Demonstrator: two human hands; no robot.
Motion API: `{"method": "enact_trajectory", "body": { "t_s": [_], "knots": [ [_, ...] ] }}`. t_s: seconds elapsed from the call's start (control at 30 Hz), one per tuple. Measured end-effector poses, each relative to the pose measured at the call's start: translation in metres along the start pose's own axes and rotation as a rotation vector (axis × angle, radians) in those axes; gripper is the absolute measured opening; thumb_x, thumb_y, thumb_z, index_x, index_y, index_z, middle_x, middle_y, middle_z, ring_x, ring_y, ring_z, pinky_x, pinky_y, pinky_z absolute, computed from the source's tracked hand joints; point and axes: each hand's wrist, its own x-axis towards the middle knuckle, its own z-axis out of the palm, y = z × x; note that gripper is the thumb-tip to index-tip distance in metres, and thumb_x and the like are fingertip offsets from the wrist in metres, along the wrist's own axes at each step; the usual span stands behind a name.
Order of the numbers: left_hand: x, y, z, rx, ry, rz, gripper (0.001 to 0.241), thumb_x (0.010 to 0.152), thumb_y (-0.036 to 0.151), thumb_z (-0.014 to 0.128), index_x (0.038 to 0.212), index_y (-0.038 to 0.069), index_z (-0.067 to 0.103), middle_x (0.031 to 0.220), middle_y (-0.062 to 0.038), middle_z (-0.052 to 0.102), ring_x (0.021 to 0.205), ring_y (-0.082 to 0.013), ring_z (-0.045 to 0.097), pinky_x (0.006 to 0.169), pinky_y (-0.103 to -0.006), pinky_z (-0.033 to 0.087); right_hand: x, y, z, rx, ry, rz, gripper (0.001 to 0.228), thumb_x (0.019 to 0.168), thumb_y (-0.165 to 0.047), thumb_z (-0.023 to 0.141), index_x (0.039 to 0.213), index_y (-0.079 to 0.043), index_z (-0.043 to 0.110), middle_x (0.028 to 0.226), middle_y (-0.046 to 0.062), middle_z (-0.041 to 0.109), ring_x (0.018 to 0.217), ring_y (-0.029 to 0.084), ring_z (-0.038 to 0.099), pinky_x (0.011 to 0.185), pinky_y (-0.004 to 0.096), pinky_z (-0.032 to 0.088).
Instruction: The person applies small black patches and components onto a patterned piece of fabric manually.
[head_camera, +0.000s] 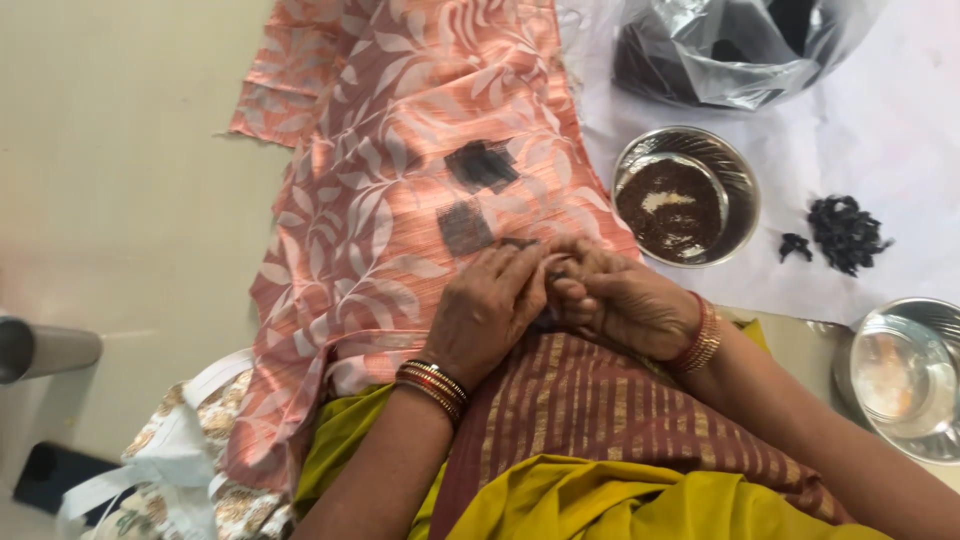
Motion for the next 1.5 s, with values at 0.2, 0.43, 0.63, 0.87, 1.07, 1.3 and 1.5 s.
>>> {"method": "enact_trajectory", "body": {
  "t_s": [0.2, 0.43, 0.63, 0.87, 1.07, 1.3, 1.5],
  "knots": [
    [0.002, -0.001, -0.009, -0.097, 0.104, -0.111, 0.027, 0.103, 0.017, 0.060, 0.123, -0.001, 0.064, 0.113, -0.020, 0.070, 0.104, -0.0369, 0.067, 0.092, -0.0454, 0.054, -0.022, -0.024, -0.007, -0.179, 0.002, -0.318, 0.058, 0.103, -0.007, 0.061, 0.157, -0.002, 0.041, 0.103, 0.005, 0.062, 0.091, 0.011, 0.060, 0.082, 0.022, 0.052],
    [0.007, 0.000, -0.009, -0.187, 0.036, -0.163, 0.021, 0.103, 0.018, 0.060, 0.114, 0.002, 0.067, 0.112, -0.016, 0.073, 0.105, -0.0340, 0.069, 0.093, -0.0438, 0.054, -0.057, -0.031, -0.058, -0.474, 0.270, -0.480, 0.036, 0.104, -0.010, 0.058, 0.138, 0.001, 0.059, 0.112, 0.006, 0.067, 0.095, 0.012, 0.062, 0.084, 0.025, 0.052],
    [0.003, -0.013, 0.007, -0.115, 0.064, -0.140, 0.023, 0.105, 0.023, 0.059, 0.113, 0.004, 0.070, 0.110, -0.015, 0.075, 0.104, -0.0319, 0.072, 0.098, -0.0437, 0.057, -0.079, -0.051, -0.109, -0.467, 0.487, -0.565, 0.015, 0.105, -0.011, 0.059, 0.114, -0.002, 0.067, 0.106, 0.008, 0.072, 0.091, 0.016, 0.067, 0.083, 0.030, 0.057],
    [0.007, -0.001, -0.003, -0.193, 0.293, -0.294, 0.024, 0.108, 0.025, 0.057, 0.119, 0.008, 0.070, 0.105, -0.012, 0.076, 0.098, -0.0240, 0.076, 0.084, -0.0353, 0.063, -0.116, -0.087, -0.214, -0.917, 1.027, -0.787, 0.008, 0.104, -0.005, 0.069, 0.110, -0.002, 0.072, 0.099, 0.008, 0.072, 0.084, 0.014, 0.067, 0.071, 0.028, 0.055],
    [0.009, 0.003, -0.009, -0.273, 0.440, -0.342, 0.024, 0.111, 0.023, 0.055, 0.123, 0.006, 0.068, 0.104, -0.009, 0.073, 0.093, -0.0203, 0.074, 0.080, -0.0316, 0.061, -0.145, -0.109, -0.298, -1.329, 1.322, -0.750, 0.014, 0.098, -0.007, 0.079, 0.110, -0.001, 0.076, 0.097, 0.006, 0.075, 0.083, 0.010, 0.068, 0.075, 0.024, 0.055],
    [0.006, 0.002, -0.013, -0.204, 0.483, -0.342, 0.025, 0.112, 0.022, 0.054, 0.124, 0.005, 0.068, 0.101, -0.009, 0.071, 0.089, -0.0171, 0.070, 0.078, -0.0312, 0.058, -0.141, -0.107, -0.321, -1.552, 1.454, -0.682, 0.008, 0.093, -0.005, 0.079, 0.101, -0.003, 0.079, 0.094, 0.010, 0.076, 0.083, 0.017, 0.070, 0.080, 0.029, 0.055],
    [0.004, -0.002, -0.011, -0.339, 0.502, -0.408, 0.028, 0.111, 0.024, 0.052, 0.129, 0.007, 0.067, 0.091, -0.004, 0.064, 0.083, -0.0129, 0.065, 0.075, -0.0276, 0.056, -0.126, -0.101, -0.258, -1.973, 1.548, -0.668, 0.018, 0.084, -0.006, 0.085, 0.101, -0.006, 0.082, 0.096, 0.014, 0.075, 0.085, 0.024, 0.071, 0.081, 0.034, 0.056]
  ]
}}
